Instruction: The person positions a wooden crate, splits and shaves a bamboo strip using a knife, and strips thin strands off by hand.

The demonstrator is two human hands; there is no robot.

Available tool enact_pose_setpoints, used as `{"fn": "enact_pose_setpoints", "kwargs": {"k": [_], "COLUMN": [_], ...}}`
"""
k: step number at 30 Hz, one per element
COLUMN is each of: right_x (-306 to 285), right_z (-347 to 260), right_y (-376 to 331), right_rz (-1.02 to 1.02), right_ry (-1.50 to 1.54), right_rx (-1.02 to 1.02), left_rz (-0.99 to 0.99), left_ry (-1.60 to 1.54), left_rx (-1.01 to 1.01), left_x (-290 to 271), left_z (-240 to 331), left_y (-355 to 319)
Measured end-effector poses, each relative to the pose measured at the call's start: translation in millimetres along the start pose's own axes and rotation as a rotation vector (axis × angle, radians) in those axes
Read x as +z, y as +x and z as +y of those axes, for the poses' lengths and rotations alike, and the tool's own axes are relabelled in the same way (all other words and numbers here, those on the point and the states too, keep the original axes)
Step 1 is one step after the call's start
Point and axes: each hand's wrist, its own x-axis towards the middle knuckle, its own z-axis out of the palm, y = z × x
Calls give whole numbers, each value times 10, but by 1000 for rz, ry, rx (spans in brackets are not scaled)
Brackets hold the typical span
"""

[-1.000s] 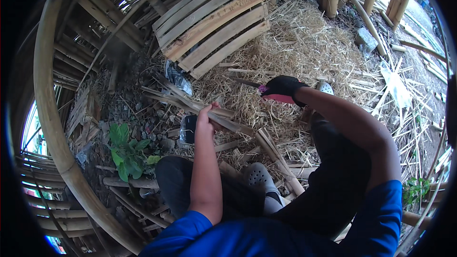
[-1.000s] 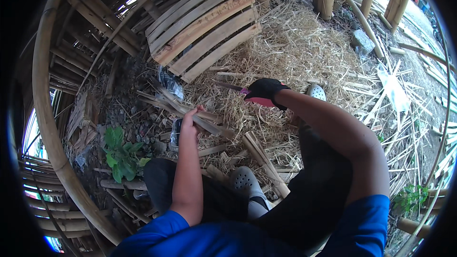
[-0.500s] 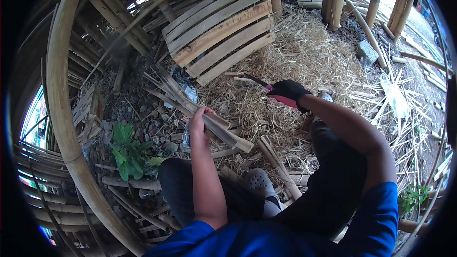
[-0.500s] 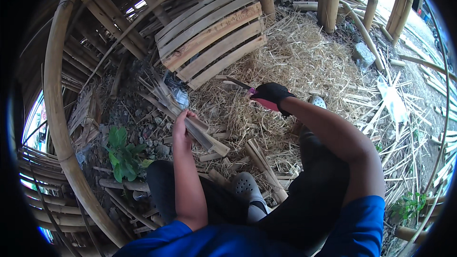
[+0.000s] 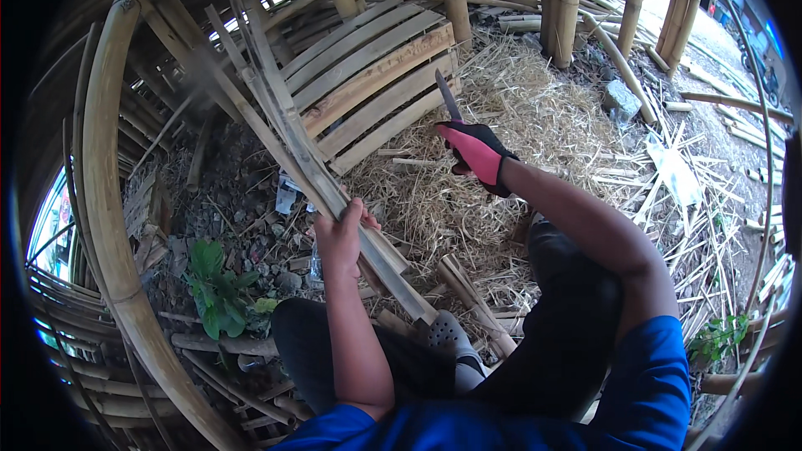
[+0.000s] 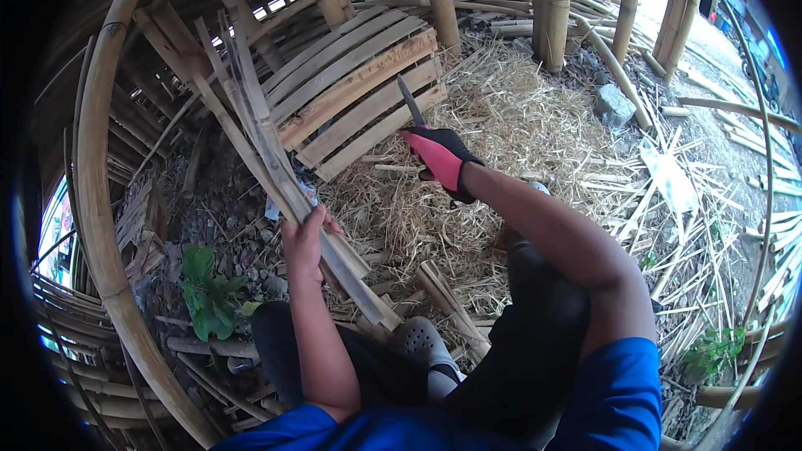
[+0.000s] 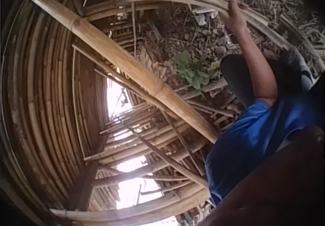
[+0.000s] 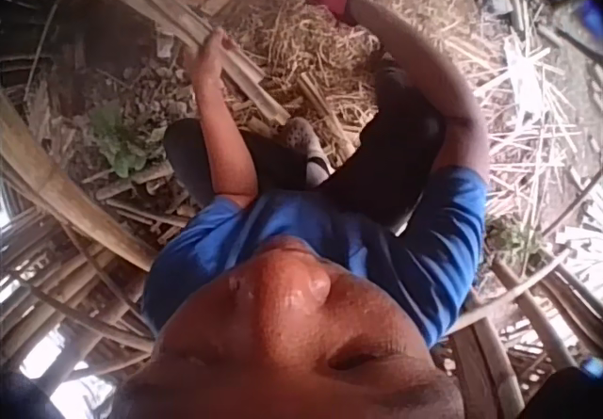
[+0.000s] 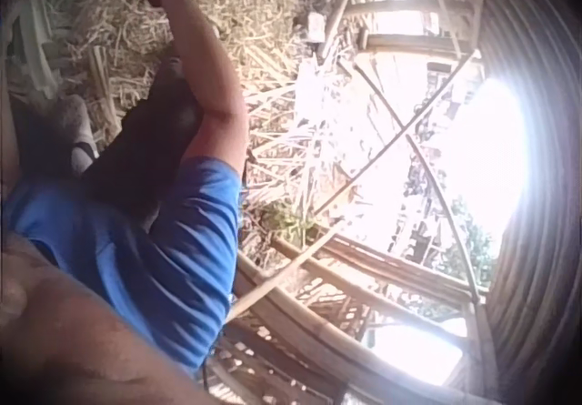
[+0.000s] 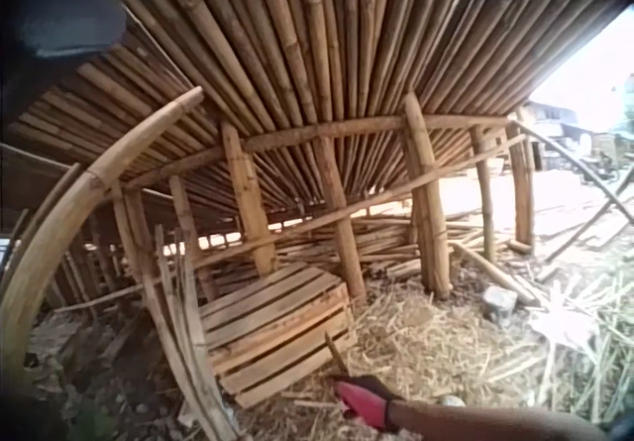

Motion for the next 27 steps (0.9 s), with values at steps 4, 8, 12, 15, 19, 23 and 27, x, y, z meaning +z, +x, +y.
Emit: {"fn": "enact_pose_setpoints", "kwargs": {"k": [4,8,12,15,19,23,27], "right_x": [130,182,21,-257,-986,-1356,-1873], "right_z": [-191,-245,-443,-624,-636,-643,-588], "right_y": [-107,22,-26,10,178,271,54], "right_rz": [-198,-45,-62,12,93,342,575], "right_ry": [220,267,228,228,347,592,483], "right_rx": [-47,-109,-217,-302,-278,-430,-568], "left_rz": [-153,-243,-382,-394,-504,-600,-752], "left_ry": [153,417,519,955,1147,1162,1083], "left_rx": [43,-14,30,285,646,638,711], "left_x": [266,652,1220,1583,2167,2618,3017], "left_z": [24,-78,-61,-152,-93,-145,-251], "left_y": [-107,-69,43,307,355,426,415]}}
